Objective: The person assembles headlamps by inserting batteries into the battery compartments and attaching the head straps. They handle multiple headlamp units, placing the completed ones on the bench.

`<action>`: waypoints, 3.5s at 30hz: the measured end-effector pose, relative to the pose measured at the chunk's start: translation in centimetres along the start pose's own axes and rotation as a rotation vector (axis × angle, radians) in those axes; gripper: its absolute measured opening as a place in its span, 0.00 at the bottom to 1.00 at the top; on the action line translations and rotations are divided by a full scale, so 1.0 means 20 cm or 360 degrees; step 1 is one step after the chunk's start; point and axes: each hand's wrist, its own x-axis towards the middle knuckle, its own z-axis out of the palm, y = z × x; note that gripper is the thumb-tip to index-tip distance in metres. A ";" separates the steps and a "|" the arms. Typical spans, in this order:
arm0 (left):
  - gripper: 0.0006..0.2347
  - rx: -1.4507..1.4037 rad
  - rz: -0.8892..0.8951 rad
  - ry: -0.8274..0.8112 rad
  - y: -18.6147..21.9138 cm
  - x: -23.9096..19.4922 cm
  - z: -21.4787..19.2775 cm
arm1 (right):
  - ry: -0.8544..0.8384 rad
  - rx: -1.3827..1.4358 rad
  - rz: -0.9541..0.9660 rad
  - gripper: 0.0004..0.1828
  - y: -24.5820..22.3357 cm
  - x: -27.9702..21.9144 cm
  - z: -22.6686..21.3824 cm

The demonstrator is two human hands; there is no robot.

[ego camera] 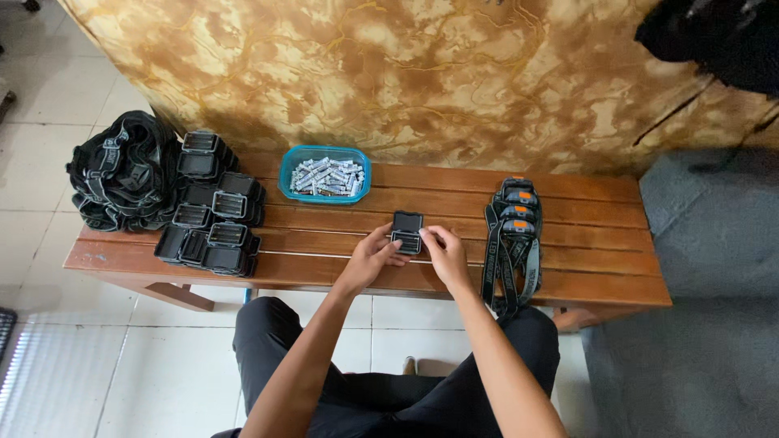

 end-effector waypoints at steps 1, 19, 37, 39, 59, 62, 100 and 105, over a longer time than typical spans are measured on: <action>0.21 -0.0016 0.0012 0.0009 0.01 0.01 0.00 | -0.0011 -0.0016 -0.0009 0.12 -0.02 0.01 0.00; 0.09 -0.0400 0.0128 0.0341 -0.14 0.07 -0.06 | -0.0441 -0.1143 -0.1104 0.05 -0.74 0.54 0.71; 0.12 -0.0419 0.0035 0.0334 -0.07 0.07 -0.06 | -0.0410 -0.0419 -0.0845 0.09 -0.58 0.52 0.61; 0.13 -0.0398 0.0069 0.0321 -0.10 0.08 -0.06 | -0.0408 0.0024 -0.0382 0.13 -0.56 0.42 0.48; 0.14 0.0149 0.0030 0.0249 0.05 -0.03 0.11 | -0.0055 0.0654 -0.0163 0.13 -0.07 -0.15 -0.03; 0.13 0.0173 0.0045 0.0281 0.03 -0.01 0.09 | -0.0047 0.0601 -0.0240 0.13 -0.17 -0.19 -0.05; 0.13 0.0037 0.0074 0.0303 0.03 -0.03 0.05 | -0.0034 -0.0333 -0.1117 0.04 -0.31 -0.13 0.02; 0.14 -0.0145 0.0081 0.0403 0.11 -0.06 0.08 | -0.0022 0.0374 -0.0361 0.14 -0.18 -0.14 0.02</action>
